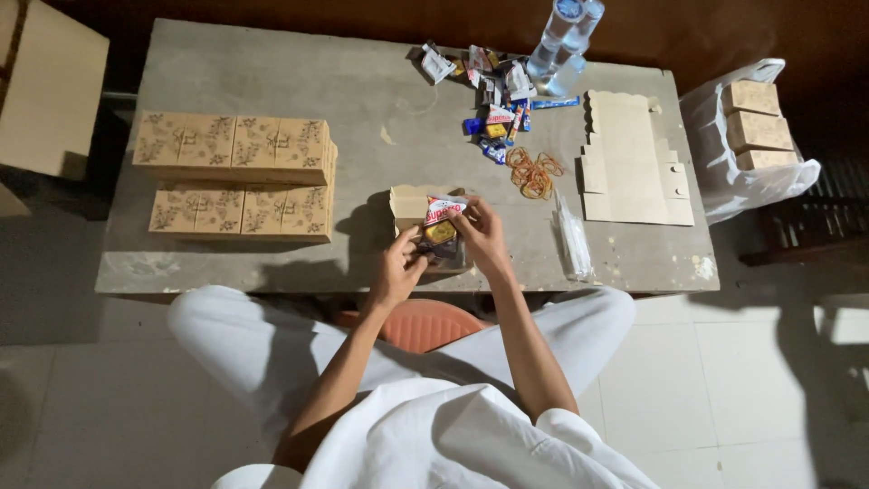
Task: A person folds a cardboard box and fills it with small packets while sitting at a low table.
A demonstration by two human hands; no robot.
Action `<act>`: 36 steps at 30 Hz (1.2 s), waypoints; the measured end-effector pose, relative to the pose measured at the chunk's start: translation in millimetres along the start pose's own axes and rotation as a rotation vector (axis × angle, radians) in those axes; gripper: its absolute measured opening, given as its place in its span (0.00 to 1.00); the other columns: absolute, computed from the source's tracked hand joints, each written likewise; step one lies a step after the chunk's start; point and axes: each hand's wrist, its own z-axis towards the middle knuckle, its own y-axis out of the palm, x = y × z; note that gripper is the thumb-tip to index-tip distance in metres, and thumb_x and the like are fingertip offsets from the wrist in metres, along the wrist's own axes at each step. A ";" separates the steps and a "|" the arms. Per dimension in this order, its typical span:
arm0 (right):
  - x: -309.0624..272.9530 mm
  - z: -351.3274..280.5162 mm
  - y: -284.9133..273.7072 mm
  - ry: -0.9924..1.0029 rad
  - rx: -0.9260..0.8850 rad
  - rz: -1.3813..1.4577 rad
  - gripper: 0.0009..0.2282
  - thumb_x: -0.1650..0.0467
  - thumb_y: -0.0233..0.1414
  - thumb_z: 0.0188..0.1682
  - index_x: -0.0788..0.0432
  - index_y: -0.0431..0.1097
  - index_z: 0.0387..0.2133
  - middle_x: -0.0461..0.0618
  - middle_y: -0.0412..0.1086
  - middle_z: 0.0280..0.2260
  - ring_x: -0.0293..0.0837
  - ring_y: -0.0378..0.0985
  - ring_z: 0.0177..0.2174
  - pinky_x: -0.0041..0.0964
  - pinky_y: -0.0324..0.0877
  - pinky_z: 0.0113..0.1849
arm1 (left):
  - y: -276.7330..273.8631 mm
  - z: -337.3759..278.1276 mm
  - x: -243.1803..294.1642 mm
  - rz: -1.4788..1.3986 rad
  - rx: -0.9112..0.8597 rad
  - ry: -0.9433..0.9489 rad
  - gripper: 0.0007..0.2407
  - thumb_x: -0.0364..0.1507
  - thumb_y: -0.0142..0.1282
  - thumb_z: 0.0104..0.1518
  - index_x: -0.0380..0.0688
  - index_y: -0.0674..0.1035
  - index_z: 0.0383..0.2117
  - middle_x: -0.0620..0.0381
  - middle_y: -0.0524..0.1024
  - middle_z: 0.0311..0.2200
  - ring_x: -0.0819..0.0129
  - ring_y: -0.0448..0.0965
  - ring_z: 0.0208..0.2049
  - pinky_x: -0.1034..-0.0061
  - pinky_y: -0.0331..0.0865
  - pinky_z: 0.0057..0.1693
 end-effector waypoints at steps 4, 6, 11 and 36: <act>20.9 4.3 0.9 0.110 0.054 0.048 0.05 0.68 0.56 0.55 0.57 0.74 0.36 0.44 0.70 0.26 0.35 0.73 0.24 0.24 0.71 0.23 | -0.1 -4.9 -26.9 0.055 0.037 -0.020 0.18 0.18 0.57 0.52 0.32 0.73 0.51 0.34 0.80 0.33 0.57 0.85 0.32 0.66 0.77 0.33; 32.6 4.5 5.9 0.141 0.204 -0.013 0.07 0.66 0.61 0.50 0.57 0.77 0.30 0.42 0.71 0.24 0.32 0.72 0.25 0.22 0.72 0.25 | 3.9 -8.4 -7.7 0.071 0.051 -0.116 0.14 0.19 0.57 0.50 0.40 0.79 0.44 0.46 0.82 0.28 0.64 0.85 0.28 0.73 0.78 0.33; 98.3 22.4 -6.6 0.137 0.270 -0.119 0.08 0.65 0.64 0.47 0.56 0.79 0.27 0.48 0.72 0.24 0.38 0.71 0.27 0.35 0.71 0.27 | 7.6 -19.3 -31.1 0.132 0.169 -0.191 0.13 0.22 0.60 0.48 0.37 0.79 0.42 0.43 0.81 0.26 0.61 0.85 0.28 0.72 0.77 0.34; 141.3 29.9 32.0 0.018 -0.018 -1.163 0.10 0.65 0.57 0.48 0.58 0.66 0.31 0.68 0.76 0.28 0.69 0.82 0.31 0.61 0.77 0.34 | -11.6 -29.0 -37.0 0.526 0.298 -0.243 0.22 0.23 0.57 0.53 0.48 0.74 0.57 0.40 0.77 0.51 0.38 0.76 0.54 0.48 0.70 0.59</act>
